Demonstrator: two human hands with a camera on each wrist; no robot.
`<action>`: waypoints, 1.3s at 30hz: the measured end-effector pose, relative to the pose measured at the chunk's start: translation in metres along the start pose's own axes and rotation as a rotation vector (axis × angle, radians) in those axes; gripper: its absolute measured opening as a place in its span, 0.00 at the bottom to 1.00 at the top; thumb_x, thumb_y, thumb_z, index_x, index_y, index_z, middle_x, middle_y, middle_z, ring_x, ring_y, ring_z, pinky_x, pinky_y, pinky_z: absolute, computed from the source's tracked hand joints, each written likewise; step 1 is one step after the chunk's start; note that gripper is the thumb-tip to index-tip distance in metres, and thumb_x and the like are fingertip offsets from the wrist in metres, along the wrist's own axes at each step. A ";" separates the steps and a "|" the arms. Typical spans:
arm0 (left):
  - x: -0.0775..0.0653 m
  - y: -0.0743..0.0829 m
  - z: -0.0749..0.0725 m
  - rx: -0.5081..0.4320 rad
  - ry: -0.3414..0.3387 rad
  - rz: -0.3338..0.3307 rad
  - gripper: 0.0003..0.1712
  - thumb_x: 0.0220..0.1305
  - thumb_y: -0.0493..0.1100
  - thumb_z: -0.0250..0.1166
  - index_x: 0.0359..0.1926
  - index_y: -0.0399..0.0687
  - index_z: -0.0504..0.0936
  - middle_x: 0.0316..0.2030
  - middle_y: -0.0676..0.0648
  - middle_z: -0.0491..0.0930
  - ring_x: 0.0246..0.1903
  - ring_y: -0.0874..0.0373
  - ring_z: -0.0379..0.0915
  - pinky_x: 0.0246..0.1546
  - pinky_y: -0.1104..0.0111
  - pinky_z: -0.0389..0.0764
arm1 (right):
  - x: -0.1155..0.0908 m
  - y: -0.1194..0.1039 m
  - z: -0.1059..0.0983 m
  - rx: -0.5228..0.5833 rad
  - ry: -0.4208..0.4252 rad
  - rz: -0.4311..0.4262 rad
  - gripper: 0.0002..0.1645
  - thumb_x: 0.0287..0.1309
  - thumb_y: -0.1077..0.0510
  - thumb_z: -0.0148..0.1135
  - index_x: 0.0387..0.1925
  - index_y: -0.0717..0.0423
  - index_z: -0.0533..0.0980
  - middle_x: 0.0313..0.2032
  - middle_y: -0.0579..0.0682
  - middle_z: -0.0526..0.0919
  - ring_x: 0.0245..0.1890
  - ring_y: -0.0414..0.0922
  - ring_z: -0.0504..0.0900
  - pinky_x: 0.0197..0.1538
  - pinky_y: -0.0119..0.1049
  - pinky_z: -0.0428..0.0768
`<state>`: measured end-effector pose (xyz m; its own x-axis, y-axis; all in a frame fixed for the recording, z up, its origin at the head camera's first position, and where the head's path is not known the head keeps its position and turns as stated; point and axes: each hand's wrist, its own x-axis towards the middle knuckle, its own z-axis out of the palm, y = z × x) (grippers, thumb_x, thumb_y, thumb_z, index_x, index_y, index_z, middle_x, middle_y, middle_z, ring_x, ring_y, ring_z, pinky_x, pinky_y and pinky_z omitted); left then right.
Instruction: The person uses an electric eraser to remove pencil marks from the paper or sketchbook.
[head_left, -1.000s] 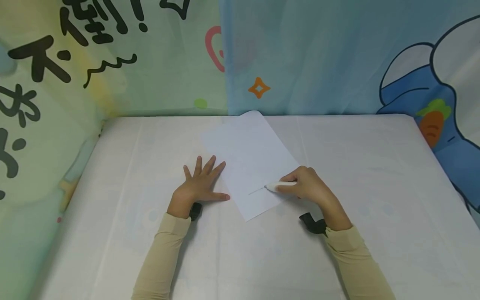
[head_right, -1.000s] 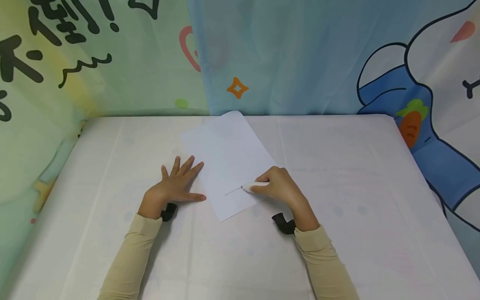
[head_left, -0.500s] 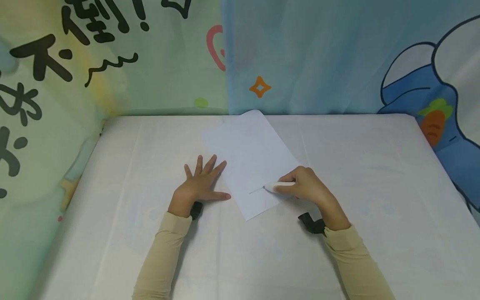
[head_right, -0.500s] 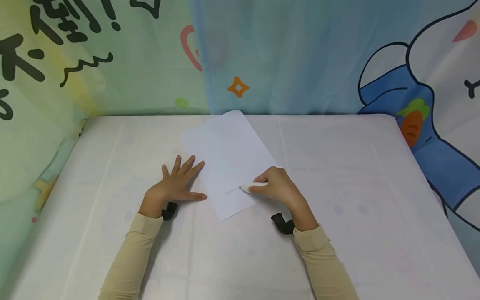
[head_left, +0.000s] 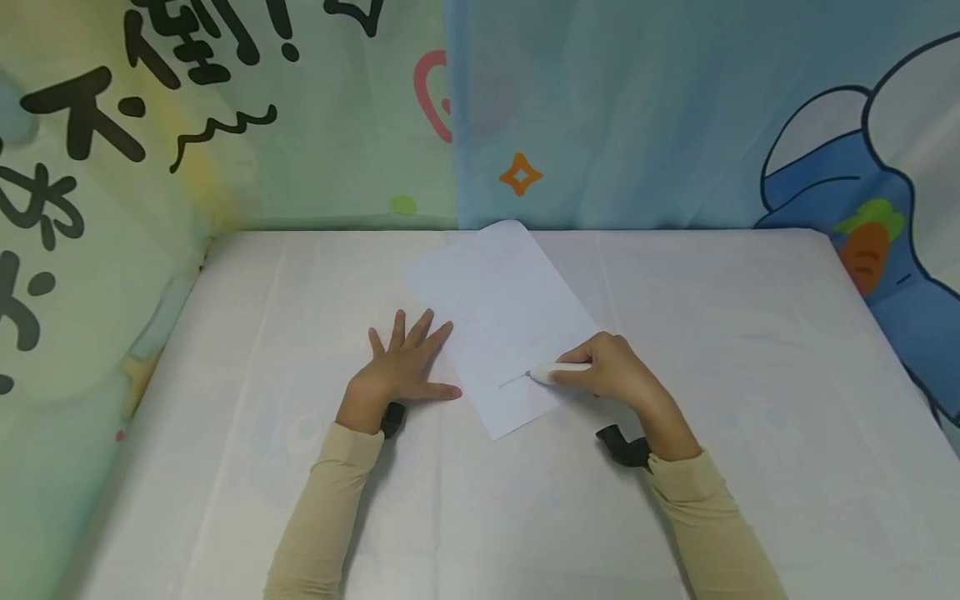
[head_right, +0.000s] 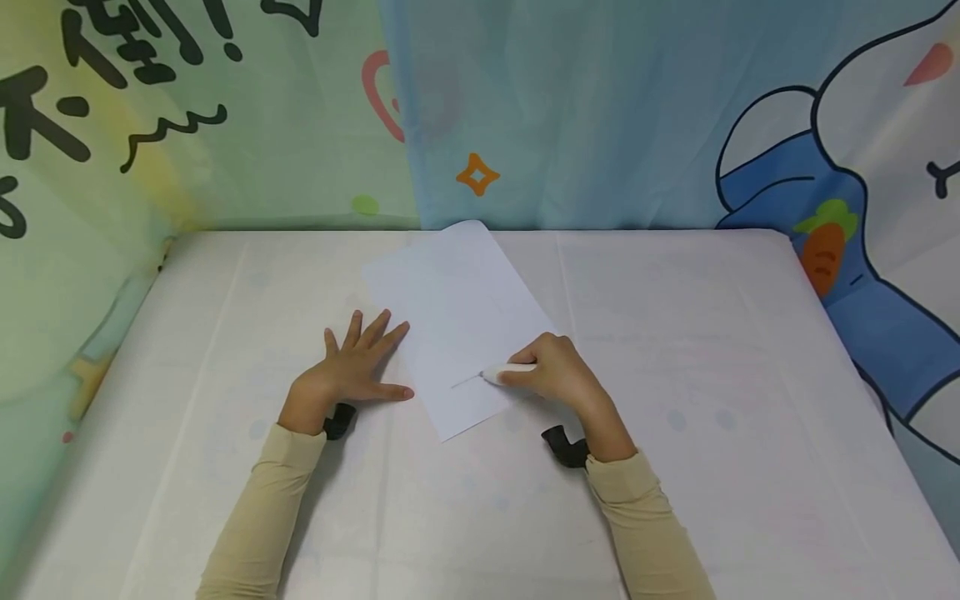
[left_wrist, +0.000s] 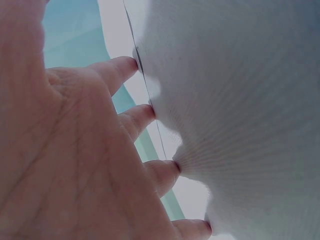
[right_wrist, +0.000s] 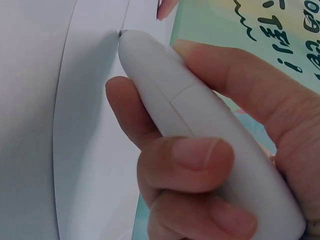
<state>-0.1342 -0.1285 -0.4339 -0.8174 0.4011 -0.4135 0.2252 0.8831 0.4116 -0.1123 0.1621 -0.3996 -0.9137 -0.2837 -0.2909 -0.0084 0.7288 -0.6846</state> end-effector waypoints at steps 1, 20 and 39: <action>0.000 0.000 0.000 -0.002 -0.001 -0.001 0.58 0.57 0.65 0.67 0.78 0.56 0.44 0.78 0.43 0.31 0.73 0.36 0.14 0.63 0.32 0.24 | 0.000 0.000 0.000 0.001 -0.002 -0.006 0.20 0.55 0.58 0.69 0.44 0.71 0.82 0.26 0.57 0.86 0.15 0.40 0.70 0.21 0.33 0.66; 0.000 -0.002 0.000 -0.006 -0.015 -0.002 0.58 0.57 0.65 0.67 0.78 0.56 0.43 0.77 0.44 0.29 0.72 0.37 0.12 0.63 0.32 0.22 | 0.000 -0.003 0.003 0.011 -0.015 -0.025 0.20 0.55 0.58 0.69 0.44 0.71 0.82 0.14 0.49 0.79 0.12 0.38 0.66 0.20 0.30 0.62; 0.001 0.001 0.000 0.004 -0.016 -0.019 0.58 0.57 0.65 0.67 0.78 0.56 0.44 0.78 0.44 0.31 0.73 0.37 0.14 0.63 0.32 0.24 | 0.003 -0.009 0.012 0.006 -0.027 -0.072 0.17 0.54 0.60 0.69 0.41 0.70 0.84 0.35 0.62 0.87 0.14 0.39 0.71 0.21 0.32 0.68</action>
<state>-0.1347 -0.1274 -0.4333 -0.8131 0.3880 -0.4340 0.2120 0.8917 0.3999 -0.1096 0.1471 -0.4023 -0.8998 -0.3515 -0.2586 -0.0709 0.7025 -0.7081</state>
